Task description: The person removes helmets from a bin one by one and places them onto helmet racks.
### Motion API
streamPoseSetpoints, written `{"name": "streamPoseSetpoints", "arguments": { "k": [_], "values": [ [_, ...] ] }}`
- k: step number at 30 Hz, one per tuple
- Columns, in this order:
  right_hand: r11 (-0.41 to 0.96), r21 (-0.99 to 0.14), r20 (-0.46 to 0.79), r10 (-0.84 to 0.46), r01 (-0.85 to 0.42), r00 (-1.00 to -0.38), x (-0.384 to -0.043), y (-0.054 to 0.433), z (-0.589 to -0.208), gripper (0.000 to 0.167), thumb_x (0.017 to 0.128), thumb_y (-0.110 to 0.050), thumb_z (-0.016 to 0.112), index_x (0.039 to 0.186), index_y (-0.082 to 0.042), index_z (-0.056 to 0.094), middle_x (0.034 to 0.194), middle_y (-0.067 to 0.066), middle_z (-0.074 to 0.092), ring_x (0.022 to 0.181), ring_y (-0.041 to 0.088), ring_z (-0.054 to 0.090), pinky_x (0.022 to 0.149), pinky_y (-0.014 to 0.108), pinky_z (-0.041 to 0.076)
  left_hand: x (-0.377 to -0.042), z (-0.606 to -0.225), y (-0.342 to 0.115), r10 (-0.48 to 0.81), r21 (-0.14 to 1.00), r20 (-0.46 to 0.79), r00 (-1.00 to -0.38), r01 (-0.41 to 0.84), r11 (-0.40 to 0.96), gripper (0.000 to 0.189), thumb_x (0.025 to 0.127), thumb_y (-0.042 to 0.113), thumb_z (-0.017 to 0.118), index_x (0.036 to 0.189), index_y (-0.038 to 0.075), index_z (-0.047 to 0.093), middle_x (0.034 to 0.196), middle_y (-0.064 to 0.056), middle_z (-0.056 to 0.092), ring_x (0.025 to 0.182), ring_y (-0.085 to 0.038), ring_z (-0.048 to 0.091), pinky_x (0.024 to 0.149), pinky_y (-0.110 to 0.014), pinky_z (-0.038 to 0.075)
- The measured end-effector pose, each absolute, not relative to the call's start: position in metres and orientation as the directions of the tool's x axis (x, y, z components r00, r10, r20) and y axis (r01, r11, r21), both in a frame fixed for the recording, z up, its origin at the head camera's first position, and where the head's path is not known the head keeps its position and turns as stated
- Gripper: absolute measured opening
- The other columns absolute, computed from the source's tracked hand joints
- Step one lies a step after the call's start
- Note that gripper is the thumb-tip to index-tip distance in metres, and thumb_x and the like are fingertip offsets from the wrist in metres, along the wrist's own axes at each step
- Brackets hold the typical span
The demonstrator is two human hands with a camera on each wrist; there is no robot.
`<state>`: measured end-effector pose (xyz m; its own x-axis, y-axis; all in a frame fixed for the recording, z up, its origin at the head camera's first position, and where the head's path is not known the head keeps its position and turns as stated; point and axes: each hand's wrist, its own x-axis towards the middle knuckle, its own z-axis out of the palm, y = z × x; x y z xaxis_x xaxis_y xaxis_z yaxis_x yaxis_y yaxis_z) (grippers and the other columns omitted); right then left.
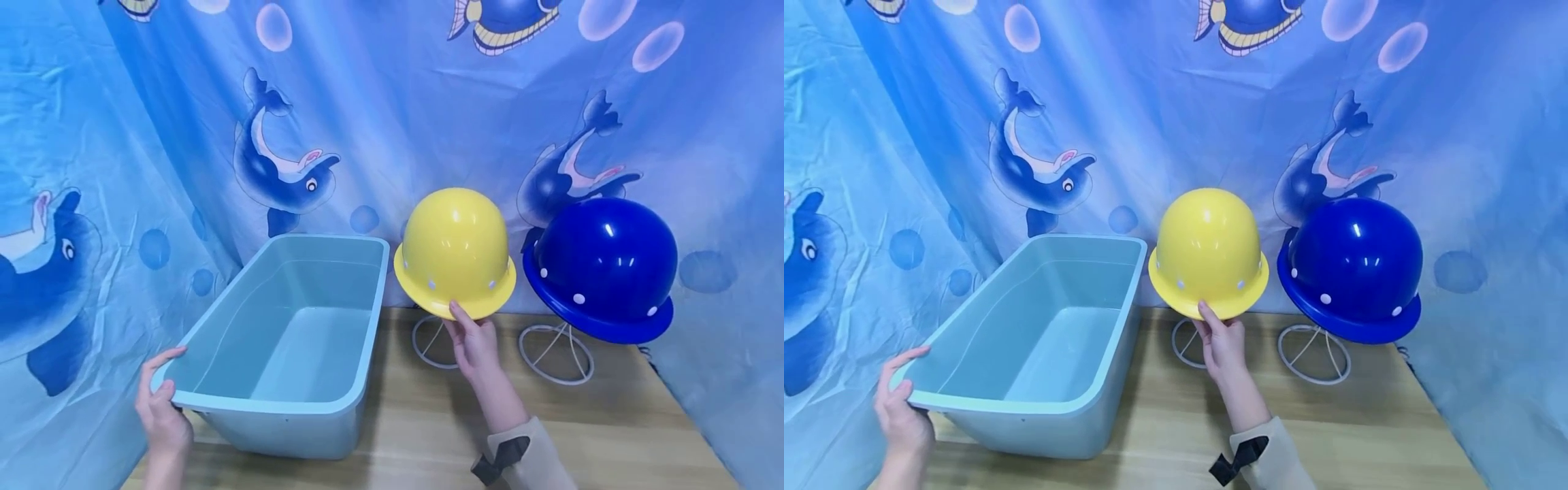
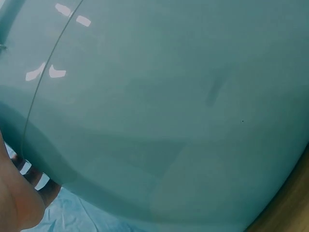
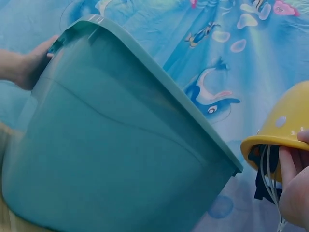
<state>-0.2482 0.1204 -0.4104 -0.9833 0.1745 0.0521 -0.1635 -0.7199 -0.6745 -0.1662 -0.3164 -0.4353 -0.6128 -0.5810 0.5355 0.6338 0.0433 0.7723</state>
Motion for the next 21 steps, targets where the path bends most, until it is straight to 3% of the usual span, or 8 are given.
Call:
{"name": "streamPoseSetpoints", "arguments": {
  "k": [4,9,12,16,21],
  "values": [
    [-0.682,-0.717,0.05,0.16,-0.147,-0.986,-0.242,0.124,-0.422,0.027,0.101,0.003,0.064,0.12,-0.016,0.066,0.108,-0.005,0.073,0.099,0.01,0.077,0.095,0.025,0.059,-0.163,-0.436,-0.322,-0.57,0.78,0.539,-0.62,0.623,0.061,0.049,0.091,0.009,0.044,0.13,-0.005,0.069,0.128,-0.007,0.065,0.111,-0.017,0.058,0.087,-0.016,0.045],
    [-0.631,-0.773,-0.014,0.123,-0.068,-0.992,-0.236,0.137,-0.428,0.025,0.103,0.002,0.062,0.123,-0.013,0.061,0.11,-0.005,0.072,0.101,0.01,0.077,0.099,0.025,0.058,-0.161,-0.439,-0.32,-0.546,0.793,0.535,-0.645,0.606,0.061,0.047,0.089,0.011,0.046,0.128,-0.001,0.071,0.127,-0.005,0.065,0.111,-0.016,0.058,0.087,-0.016,0.044],
    [-0.588,-0.808,-0.007,0.062,-0.031,-0.998,-0.239,0.145,-0.422,0.028,0.105,0.002,0.058,0.129,-0.012,0.054,0.114,-0.006,0.07,0.105,0.01,0.075,0.102,0.025,0.057,-0.164,-0.439,-0.316,-0.554,0.786,0.546,-0.628,0.613,0.079,0.046,0.089,0.011,0.049,0.126,-0.003,0.071,0.126,-0.004,0.067,0.113,-0.015,0.058,0.089,-0.017,0.042],
    [-0.538,-0.839,0.09,0.01,-0.081,-0.996,-0.25,0.15,-0.41,0.032,0.105,0.001,0.058,0.133,-0.013,0.051,0.12,-0.005,0.068,0.109,0.01,0.074,0.104,0.026,0.056,-0.172,-0.434,-0.316,-0.551,0.772,0.588,-0.592,0.615,0.163,0.047,0.089,0.012,0.05,0.128,-0.007,0.07,0.124,-0.001,0.072,0.118,-0.015,0.06,0.097,-0.02,0.039],
    [-0.495,-0.864,0.122,-0.032,-0.09,-0.992,-0.255,0.15,-0.408,0.031,0.106,0.004,0.055,0.13,-0.015,0.054,0.118,-0.007,0.069,0.109,0.009,0.074,0.099,0.027,0.059,-0.174,-0.438,-0.325,-0.534,0.761,0.633,-0.56,0.577,0.297,0.047,0.09,0.011,0.046,0.126,-0.003,0.073,0.118,0.01,0.076,0.12,-0.009,0.062,0.101,-0.02,0.037]
  ]
}}
